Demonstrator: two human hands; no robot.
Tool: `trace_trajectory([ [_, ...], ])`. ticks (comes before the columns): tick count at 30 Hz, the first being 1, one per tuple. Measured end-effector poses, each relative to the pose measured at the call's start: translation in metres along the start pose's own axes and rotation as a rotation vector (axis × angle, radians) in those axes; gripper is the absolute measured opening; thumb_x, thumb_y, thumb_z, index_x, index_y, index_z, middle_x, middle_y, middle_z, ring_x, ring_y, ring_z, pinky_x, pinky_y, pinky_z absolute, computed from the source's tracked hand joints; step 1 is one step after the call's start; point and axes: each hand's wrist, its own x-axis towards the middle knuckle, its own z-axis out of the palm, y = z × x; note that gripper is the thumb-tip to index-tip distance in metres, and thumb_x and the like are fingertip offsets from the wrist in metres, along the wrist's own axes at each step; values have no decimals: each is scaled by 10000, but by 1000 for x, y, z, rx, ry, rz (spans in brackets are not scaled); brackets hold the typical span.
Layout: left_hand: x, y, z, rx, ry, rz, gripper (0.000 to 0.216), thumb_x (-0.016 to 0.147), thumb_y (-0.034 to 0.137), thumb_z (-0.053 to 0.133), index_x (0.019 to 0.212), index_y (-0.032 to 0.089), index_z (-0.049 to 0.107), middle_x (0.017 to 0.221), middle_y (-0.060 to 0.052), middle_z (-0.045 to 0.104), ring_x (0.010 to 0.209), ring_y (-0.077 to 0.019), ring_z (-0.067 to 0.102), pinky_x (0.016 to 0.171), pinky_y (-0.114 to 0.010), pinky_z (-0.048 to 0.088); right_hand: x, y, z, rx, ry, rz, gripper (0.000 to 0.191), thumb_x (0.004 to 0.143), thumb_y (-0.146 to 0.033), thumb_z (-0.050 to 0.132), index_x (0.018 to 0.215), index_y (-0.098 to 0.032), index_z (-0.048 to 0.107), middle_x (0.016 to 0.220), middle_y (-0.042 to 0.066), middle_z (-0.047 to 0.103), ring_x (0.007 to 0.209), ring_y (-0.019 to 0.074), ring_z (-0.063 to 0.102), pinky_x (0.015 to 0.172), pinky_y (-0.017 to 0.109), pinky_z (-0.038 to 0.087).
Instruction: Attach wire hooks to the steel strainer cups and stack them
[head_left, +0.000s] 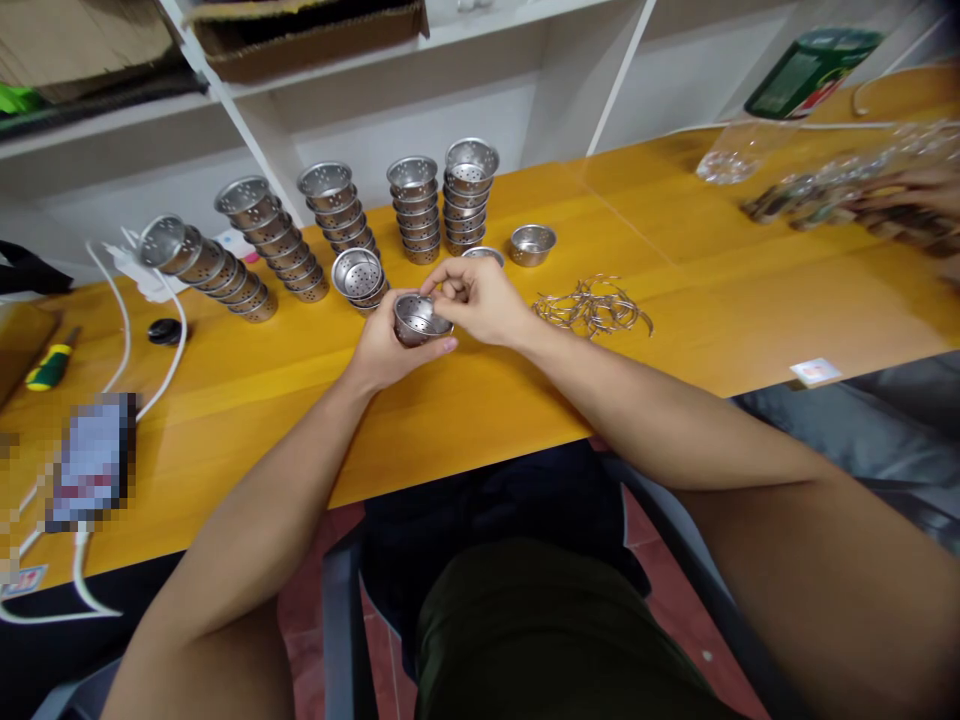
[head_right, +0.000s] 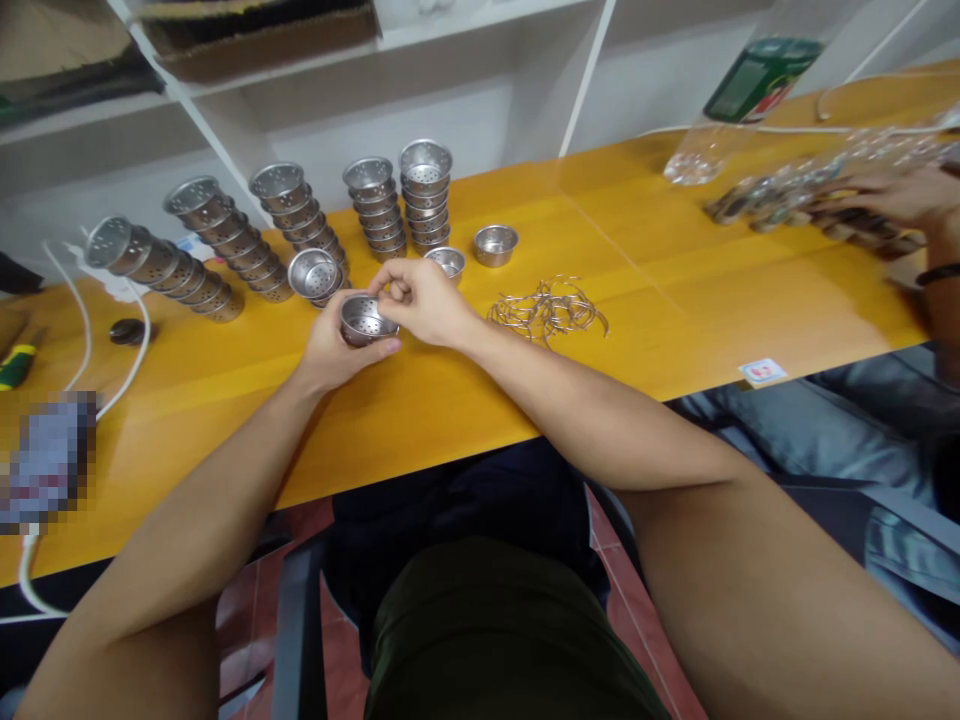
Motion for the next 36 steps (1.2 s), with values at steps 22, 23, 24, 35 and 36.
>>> trace_trajectory([
  [22, 0, -10, -5, -73, -36, 14, 1022, 744, 942, 1101, 1376, 235, 721, 1316, -122, 864, 1153, -308, 880, 1031, -481, 749, 0, -3, -26, 354, -339, 29, 639, 930, -701, 1121, 1036, -206, 731, 822, -30, 733, 695, 112, 595, 648, 255, 492],
  [23, 0, -11, -5, -69, -33, 21, 1020, 752, 945, 1095, 1380, 235, 721, 1319, -121, 865, 1152, -305, 881, 1027, -476, 751, 0, -4, -25, 351, -327, 23, 654, 917, -718, 1123, 1030, -208, 729, 830, -25, 739, 716, 119, 608, 664, 260, 508],
  [24, 0, -11, -5, -65, -31, 27, 1020, 756, 946, 1092, 1383, 234, 720, 1320, -121, 865, 1151, -302, 880, 1025, -471, 751, 0, -5, -25, 347, -318, 20, 666, 908, -733, 1123, 1026, -209, 729, 842, -18, 748, 737, 126, 623, 681, 265, 522],
  [35, 0, -9, -5, -23, -28, 17, 999, 778, 943, 1071, 1387, 233, 720, 1323, -119, 855, 1181, -315, 857, 1085, -485, 721, -1, -3, -25, 310, -337, 9, 639, 939, -720, 1105, 1019, -191, 756, 844, -2, 762, 736, 132, 659, 706, 274, 556],
  [36, -1, -8, -4, -22, -33, 26, 1001, 788, 947, 1064, 1399, 237, 713, 1336, -121, 850, 1197, -317, 858, 1099, -487, 721, -1, -3, -25, 311, -345, 8, 640, 941, -731, 1099, 1032, -192, 765, 870, 11, 777, 765, 144, 682, 719, 280, 569],
])
